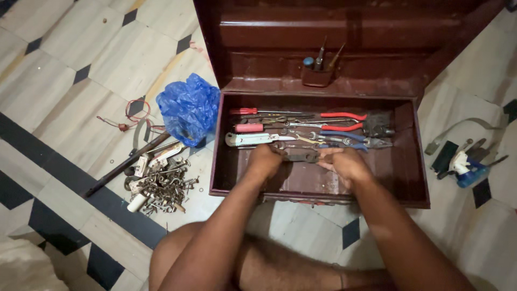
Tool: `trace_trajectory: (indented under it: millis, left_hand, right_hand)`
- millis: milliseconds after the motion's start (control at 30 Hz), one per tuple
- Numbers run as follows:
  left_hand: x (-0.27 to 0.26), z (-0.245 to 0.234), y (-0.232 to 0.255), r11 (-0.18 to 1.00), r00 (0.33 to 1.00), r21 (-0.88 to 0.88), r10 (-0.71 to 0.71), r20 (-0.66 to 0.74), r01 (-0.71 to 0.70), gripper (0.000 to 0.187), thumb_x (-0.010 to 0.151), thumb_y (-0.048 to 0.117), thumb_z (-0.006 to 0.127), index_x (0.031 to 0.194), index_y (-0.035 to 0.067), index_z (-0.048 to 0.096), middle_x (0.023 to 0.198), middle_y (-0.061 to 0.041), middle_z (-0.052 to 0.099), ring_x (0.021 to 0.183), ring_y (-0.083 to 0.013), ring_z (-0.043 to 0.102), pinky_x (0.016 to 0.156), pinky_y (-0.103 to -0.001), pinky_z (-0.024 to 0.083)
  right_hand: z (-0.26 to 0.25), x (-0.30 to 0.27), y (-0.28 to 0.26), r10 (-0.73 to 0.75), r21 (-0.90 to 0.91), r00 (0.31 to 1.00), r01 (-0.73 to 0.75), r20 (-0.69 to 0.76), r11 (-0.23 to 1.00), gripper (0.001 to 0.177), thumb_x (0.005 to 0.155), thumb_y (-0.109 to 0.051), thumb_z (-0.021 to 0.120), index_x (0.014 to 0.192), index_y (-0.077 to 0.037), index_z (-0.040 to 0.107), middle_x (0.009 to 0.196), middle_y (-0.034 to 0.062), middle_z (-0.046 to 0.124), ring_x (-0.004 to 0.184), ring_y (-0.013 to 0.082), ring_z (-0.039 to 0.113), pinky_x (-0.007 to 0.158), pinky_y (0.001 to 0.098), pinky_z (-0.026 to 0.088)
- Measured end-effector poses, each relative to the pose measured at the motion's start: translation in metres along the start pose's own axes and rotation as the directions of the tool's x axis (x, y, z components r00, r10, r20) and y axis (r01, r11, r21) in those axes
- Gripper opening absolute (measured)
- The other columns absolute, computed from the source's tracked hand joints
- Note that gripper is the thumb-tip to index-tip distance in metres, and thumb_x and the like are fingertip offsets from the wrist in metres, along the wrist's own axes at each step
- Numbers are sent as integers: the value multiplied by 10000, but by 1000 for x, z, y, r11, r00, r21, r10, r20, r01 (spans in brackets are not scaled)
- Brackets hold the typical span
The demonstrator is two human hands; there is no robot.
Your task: The person sits on the floor and organizes various tools into a brown toolbox. They pick up items such as pliers, screwdrivers, and wrenches from the floor and place them into the toolbox one by one.
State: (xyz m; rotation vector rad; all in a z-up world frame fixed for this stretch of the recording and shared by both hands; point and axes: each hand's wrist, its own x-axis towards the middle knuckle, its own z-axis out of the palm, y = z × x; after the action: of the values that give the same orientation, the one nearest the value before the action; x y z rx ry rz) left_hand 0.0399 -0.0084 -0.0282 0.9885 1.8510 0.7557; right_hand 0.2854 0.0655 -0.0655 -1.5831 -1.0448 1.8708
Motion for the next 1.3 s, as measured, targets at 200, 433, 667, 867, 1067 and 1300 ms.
trace_trajectory:
  millis: [200,433,667,867,1067,1300]
  left_hand:
    - [7,9,-4,998,999,-34,45,28,-44,179,794,77,721,959,65,791,945,-105,794,884,-220,748,820,-339,561]
    - [11,14,-7,990,994,-130,70,88,-58,130,811,44,708,929,56,761,926,-77,784,862,-203,724,804,-332,554]
    - [6,11,2,993,997,-105,51,59,-44,87,817,26,719,899,49,738,891,-79,756,834,-195,693,807,-328,533]
    - [6,10,2,949,992,-304,-47,116,80,82,820,34,716,900,42,734,902,-89,749,828,-198,687,784,-360,570]
    - [11,9,-6,986,998,-167,24,55,-14,131,821,37,675,886,72,784,884,-79,782,823,-163,712,795,-312,547]
    - [10,3,2,874,987,-477,-12,159,88,209,850,-70,550,922,-20,739,854,-102,735,710,-173,642,644,-303,523]
  right_hand:
    - [-5,-2,-1,10,4,999,-10,-30,1000,321,934,78,420,1156,118,648,1258,248,669,1109,341,685,997,405,577]
    - [-8,-4,-3,-2,132,996,14,-91,991,224,924,108,442,1082,136,598,1228,221,667,1079,353,689,984,407,597]
    - [-7,-2,-4,34,143,997,-24,-73,989,233,941,111,437,1092,141,612,1199,233,676,1066,322,692,973,395,612]
    - [-9,1,-4,52,153,998,-46,-38,987,216,950,88,514,1128,163,610,1229,229,663,1083,337,684,984,389,598]
    - [-6,-5,-11,79,137,997,-75,-25,988,260,938,87,516,1161,182,608,1270,237,662,1124,343,692,1003,378,592]
    - [2,-27,-25,76,109,996,-70,-47,992,209,877,94,628,1064,186,642,1110,241,689,1009,335,709,927,427,634]
